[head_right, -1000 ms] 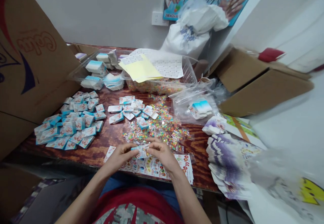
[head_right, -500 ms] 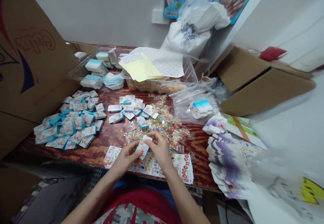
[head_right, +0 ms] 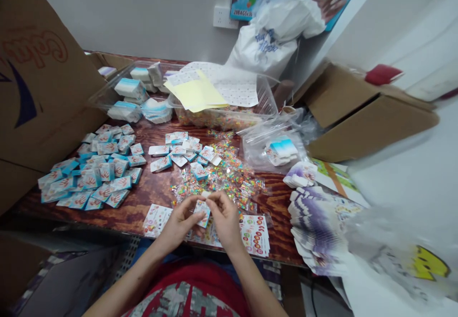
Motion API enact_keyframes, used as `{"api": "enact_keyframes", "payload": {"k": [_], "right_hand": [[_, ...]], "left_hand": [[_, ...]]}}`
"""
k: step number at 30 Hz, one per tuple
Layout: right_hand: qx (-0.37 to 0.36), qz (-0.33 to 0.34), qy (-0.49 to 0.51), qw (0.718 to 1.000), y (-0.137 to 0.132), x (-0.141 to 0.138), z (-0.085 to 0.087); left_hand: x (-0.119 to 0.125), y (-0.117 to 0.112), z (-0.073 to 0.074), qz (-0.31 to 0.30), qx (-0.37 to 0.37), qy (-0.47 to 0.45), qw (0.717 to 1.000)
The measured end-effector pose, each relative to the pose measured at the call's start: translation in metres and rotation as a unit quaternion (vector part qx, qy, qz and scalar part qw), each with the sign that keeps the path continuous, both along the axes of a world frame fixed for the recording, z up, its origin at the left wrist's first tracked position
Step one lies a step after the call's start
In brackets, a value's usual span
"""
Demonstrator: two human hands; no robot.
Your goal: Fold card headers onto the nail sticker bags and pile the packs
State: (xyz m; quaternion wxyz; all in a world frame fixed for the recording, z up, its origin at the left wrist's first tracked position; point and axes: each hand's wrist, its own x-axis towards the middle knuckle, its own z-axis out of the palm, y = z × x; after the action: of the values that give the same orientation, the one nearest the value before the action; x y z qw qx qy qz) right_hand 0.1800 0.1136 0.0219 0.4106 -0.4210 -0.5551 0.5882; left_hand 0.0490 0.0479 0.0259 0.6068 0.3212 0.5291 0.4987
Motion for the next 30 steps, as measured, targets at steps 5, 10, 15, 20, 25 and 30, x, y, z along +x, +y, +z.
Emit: {"api": "enact_keyframes", "payload": {"k": [5, 10, 15, 20, 25, 30], "right_hand": [[0.010, 0.028, -0.014, 0.999, -0.001, -0.001, 0.007], [-0.005, 0.044, -0.013, 0.999, 0.002, 0.003, 0.010], [-0.093, 0.007, 0.012, 0.996, 0.007, 0.006, 0.006], [-0.099, 0.002, 0.032, 0.995, 0.005, 0.007, 0.004], [-0.067, -0.034, 0.020, 0.997, -0.006, 0.009, -0.001], [-0.148, -0.069, 0.062, 0.985, -0.011, 0.010, -0.009]], "left_hand": [[0.004, 0.000, 0.002, 0.036, 0.000, -0.010, 0.999], [0.004, 0.001, -0.002, 0.051, 0.001, -0.002, 0.999], [0.004, -0.001, 0.000, 0.011, -0.005, 0.044, 0.999], [0.007, -0.005, 0.002, 0.019, 0.001, 0.027, 0.999], [0.014, -0.012, -0.003, 0.037, 0.008, 0.021, 0.999], [0.017, -0.016, 0.000, -0.018, 0.017, 0.039, 0.999]]}}
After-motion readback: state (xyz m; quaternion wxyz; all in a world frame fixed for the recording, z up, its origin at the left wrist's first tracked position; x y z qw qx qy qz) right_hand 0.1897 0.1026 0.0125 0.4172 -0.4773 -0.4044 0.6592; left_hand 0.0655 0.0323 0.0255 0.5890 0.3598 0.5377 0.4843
